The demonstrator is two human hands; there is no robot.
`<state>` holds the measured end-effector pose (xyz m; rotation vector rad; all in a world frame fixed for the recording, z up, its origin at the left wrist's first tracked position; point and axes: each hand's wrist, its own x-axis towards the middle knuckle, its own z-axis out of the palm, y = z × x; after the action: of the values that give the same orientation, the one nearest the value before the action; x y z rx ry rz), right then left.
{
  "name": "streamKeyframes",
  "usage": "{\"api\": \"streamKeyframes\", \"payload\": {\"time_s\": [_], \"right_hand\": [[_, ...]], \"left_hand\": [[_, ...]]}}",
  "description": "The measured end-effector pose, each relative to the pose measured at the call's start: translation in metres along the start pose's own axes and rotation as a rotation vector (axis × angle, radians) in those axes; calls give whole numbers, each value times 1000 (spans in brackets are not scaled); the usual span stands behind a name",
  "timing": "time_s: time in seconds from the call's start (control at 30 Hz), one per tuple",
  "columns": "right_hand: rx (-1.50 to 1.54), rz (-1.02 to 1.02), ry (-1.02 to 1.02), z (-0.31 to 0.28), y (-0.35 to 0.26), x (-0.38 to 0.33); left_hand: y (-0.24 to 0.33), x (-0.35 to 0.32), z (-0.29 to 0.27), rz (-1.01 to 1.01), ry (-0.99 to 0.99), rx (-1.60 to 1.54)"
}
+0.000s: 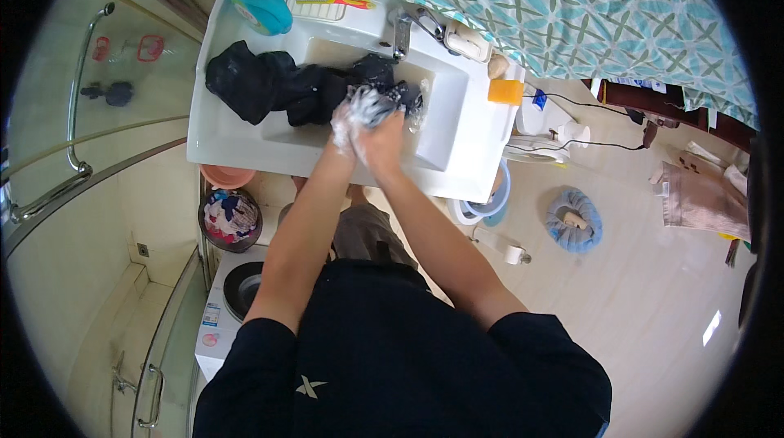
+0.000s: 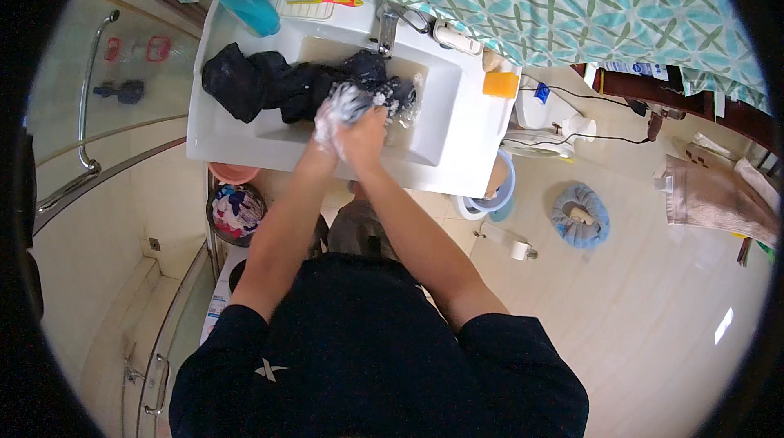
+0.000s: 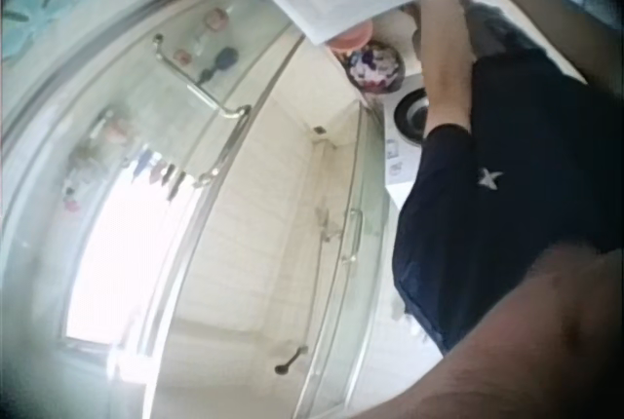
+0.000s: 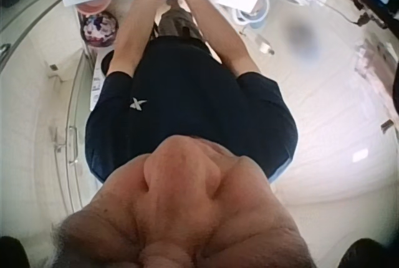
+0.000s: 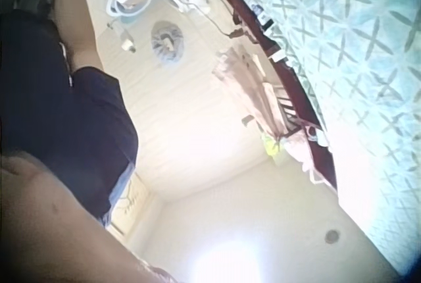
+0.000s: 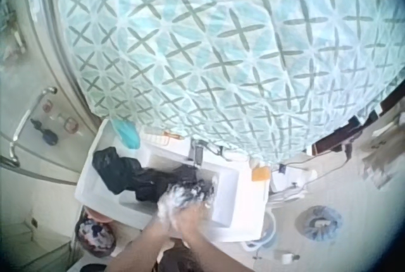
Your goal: The person hand-washes dark garments in a bathroom sink. They scrub the fabric with soapy hands, rinse under running water, and wring out excess water. The person repeats this process for multiple items.
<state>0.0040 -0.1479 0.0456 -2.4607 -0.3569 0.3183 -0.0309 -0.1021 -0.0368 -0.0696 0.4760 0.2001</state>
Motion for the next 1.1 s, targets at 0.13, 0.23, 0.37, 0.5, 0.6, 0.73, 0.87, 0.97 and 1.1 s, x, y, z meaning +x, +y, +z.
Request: {"api": "streamKeyframes", "payload": {"time_s": [0.13, 0.23, 0.37, 0.5, 0.6, 0.73, 0.87, 0.97, 1.1], "right_hand": [[-30, 54, 269, 5, 17, 9], [57, 267, -56, 11, 28, 14], [121, 59, 87, 11, 27, 12], [236, 272, 147, 0, 17, 16], [307, -58, 132, -5, -1, -6], [290, 437, 72, -16, -3, 10], [274, -34, 166, -9, -11, -2], [241, 270, 138, -4, -4, 4], [154, 129, 128, 10, 10, 9]], "left_hand": [[-11, -8, 14, -96, 432, 116], [-3, -10, 17, 104, 42, 313], [4, -17, 15, -33, 159, 181], [1, -23, 18, -46, 332, 186], [-1, -28, 28, 164, 204, 543], [2, -41, 42, -157, 348, 198], [7, -46, 44, 149, 122, 334], [9, -47, 43, -34, 216, 191], [9, -47, 42, 54, 24, 223]]}}
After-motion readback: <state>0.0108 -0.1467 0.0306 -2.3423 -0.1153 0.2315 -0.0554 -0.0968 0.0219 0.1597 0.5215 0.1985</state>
